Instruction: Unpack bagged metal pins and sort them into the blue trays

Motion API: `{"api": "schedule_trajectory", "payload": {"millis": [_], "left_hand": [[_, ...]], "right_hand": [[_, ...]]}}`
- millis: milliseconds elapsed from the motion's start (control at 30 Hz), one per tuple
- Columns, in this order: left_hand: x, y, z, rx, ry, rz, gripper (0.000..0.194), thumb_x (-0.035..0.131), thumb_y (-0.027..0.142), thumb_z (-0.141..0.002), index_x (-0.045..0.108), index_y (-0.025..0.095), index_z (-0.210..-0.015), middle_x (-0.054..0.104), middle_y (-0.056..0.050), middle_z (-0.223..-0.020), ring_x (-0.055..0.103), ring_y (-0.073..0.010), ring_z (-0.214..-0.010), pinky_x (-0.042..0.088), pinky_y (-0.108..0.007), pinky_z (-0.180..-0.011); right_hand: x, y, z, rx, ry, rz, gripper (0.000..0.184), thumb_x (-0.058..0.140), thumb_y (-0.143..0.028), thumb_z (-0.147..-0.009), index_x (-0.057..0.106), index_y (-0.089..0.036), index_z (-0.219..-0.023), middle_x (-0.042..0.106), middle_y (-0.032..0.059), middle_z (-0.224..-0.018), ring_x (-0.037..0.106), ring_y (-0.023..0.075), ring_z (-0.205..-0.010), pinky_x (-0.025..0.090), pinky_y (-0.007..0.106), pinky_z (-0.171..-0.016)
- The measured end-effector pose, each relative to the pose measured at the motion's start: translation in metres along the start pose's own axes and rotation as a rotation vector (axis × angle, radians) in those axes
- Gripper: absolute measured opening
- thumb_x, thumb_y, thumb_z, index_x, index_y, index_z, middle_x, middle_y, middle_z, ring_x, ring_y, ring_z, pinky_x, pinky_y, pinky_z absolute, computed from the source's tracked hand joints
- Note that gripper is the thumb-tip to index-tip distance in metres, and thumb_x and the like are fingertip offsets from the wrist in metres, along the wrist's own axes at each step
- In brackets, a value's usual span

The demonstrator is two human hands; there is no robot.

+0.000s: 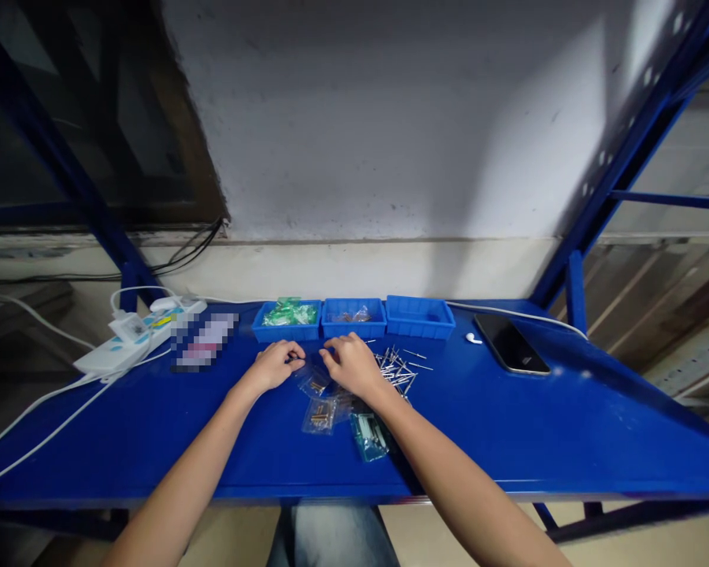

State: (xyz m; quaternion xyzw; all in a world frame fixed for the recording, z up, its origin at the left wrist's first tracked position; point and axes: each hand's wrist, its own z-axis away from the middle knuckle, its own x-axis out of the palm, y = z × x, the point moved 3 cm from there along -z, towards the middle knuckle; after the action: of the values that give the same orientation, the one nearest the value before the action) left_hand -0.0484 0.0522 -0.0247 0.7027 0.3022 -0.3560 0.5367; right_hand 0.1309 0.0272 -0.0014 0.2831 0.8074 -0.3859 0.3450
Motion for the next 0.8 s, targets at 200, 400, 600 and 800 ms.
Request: {"api": "schedule_trajectory", "payload": {"millis": [200, 400, 600, 800], "left_hand": [[0.002, 0.001, -0.002, 0.077, -0.014, 0.165, 0.018, 0.055, 0.012, -0.071, 0.062, 0.020, -0.086, 0.056, -0.001, -0.076, 0.055, -0.0146, -0.071, 0.044, -0.026, -0.067], [-0.008, 0.025, 0.002, 0.085, 0.028, 0.795, 0.038, 0.065, 0.021, -0.068, 0.057, 0.020, -0.106, 0.055, -0.005, -0.104, 0.057, -0.0129, -0.080, 0.045, -0.027, -0.074], [-0.015, 0.026, 0.002, 0.024, -0.040, 0.881, 0.027, 0.066, 0.032, -0.070, 0.065, 0.015, -0.092, 0.061, -0.003, -0.078, 0.054, -0.0133, -0.073, 0.041, -0.025, -0.068], [-0.011, 0.015, 0.002, -0.103, -0.110, 0.757, 0.028, 0.061, 0.039, -0.075, 0.067, 0.017, -0.091, 0.059, -0.001, -0.077, 0.046, -0.0098, -0.063, 0.032, -0.022, -0.058]], "right_hand": [[0.001, -0.002, 0.000, -0.002, -0.042, -0.007, 0.025, 0.049, -0.031, -0.087, 0.067, -0.018, -0.097, 0.065, 0.0055, -0.071, 0.054, 0.0196, -0.075, 0.038, 0.031, -0.074], [0.006, -0.003, 0.000, 0.088, -0.041, -0.329, 0.026, 0.053, -0.036, -0.082, 0.065, -0.019, -0.098, 0.063, 0.0000, -0.066, 0.054, 0.0143, -0.061, 0.039, 0.027, -0.064], [0.002, 0.005, -0.004, 0.200, 0.137, -0.570, 0.022, 0.053, -0.036, -0.078, 0.059, -0.017, -0.067, 0.054, -0.0006, -0.064, 0.048, 0.0117, -0.058, 0.036, 0.023, -0.055], [-0.002, 0.020, -0.005, 0.307, 0.200, -0.646, 0.025, 0.052, -0.040, -0.078, 0.055, -0.017, -0.069, 0.045, -0.0044, -0.053, 0.038, 0.0097, -0.047, 0.030, 0.022, -0.047]]}}
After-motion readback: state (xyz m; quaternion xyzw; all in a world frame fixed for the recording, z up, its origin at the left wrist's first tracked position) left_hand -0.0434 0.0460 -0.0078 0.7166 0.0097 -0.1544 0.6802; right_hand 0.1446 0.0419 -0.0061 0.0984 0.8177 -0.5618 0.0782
